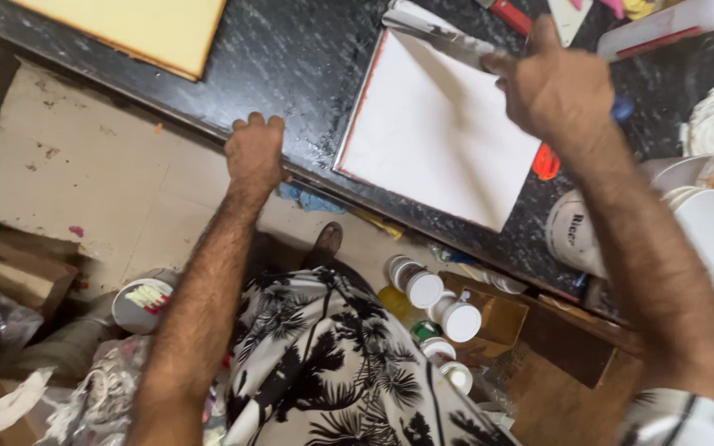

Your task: The person pours red liquid onto a rectangular board and spreads it evenly with their hand. Then they scoop white paste from a bucket and spread it over the red layer using a spatula, covering the entire surface.

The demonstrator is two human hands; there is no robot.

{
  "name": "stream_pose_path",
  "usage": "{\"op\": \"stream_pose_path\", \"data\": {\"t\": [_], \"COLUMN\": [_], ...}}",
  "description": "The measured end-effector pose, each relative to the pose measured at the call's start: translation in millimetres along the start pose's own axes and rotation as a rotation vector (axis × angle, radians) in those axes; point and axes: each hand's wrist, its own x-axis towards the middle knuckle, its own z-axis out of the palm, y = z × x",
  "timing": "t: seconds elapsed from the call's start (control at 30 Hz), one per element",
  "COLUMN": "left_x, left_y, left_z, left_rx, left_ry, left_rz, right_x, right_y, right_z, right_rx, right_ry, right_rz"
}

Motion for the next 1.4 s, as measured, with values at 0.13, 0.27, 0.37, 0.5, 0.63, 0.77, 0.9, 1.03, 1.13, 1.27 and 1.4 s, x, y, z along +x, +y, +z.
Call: {"op": "stream_pose_path", "data": {"t": [0.13, 0.27, 0.37, 0.5, 0.63, 0.77, 0.9, 1.03, 1.13, 1.27, 1.4], "left_x": [0.6, -0.5, -2.9, -4.7, 1.4, 2.6, 0.7, -11.1, -12.9, -9.0, -8.5], "left_y": [-0.7, -1.0, -0.1, -2.0, -0.2, 4.4, 6.9, 6.0, 21.9, 48.3, 57.0], "left_z": [-2.9, -1.0, 0.5, -2.7, -2.2, -2.2, -6.6, -1.2, 24.0, 61.0, 62.6], "left_rx": [-0.004, -0.008, -0.011, 0.045, 0.132, 0.154, 0.162, -0.287, -0.806, -1.027, -1.049], "left_ry": [0.001, 0.004, 0.052, 0.069, -0.027, -0.036, -0.03, -0.228, -0.054, 0.038, 0.052], "left_rz": [0.001, 0.008, 0.045, 0.077, 0.068, 0.057, 0.091, -0.045, -0.049, 0.009, -0.077], "right_x": [11.4, -38.3, -99.9, -200.2, -291.3, -332.8, -338.2, -335.9, -311.8, -238.8, -209.0], "right_y": [-33.7, -60.9, -58.4, -22.8, 19.8, 67.9, 89.9, 72.6, 26.6, -34.4, -71.7], "right_z": [-66.1, -77.1, -42.9, 33.0, 106.2, 153.1, 177.1, 178.1, 182.8, 230.1, 269.0], "right_rx": [-0.085, 0.115, 0.499, 0.961, 0.92, 0.24, 0.161, 0.087, 0.944, 1.706, 2.088], "right_ry": [-0.49, -0.884, -0.648, 0.032, 0.345, 0.186, 0.106, 0.446, 0.641, 0.38, 0.521], "right_rz": [0.02, 0.04, -0.053, 0.248, 1.145, 1.136, 1.107, 0.999, 0.997, 1.005, 0.986]}}
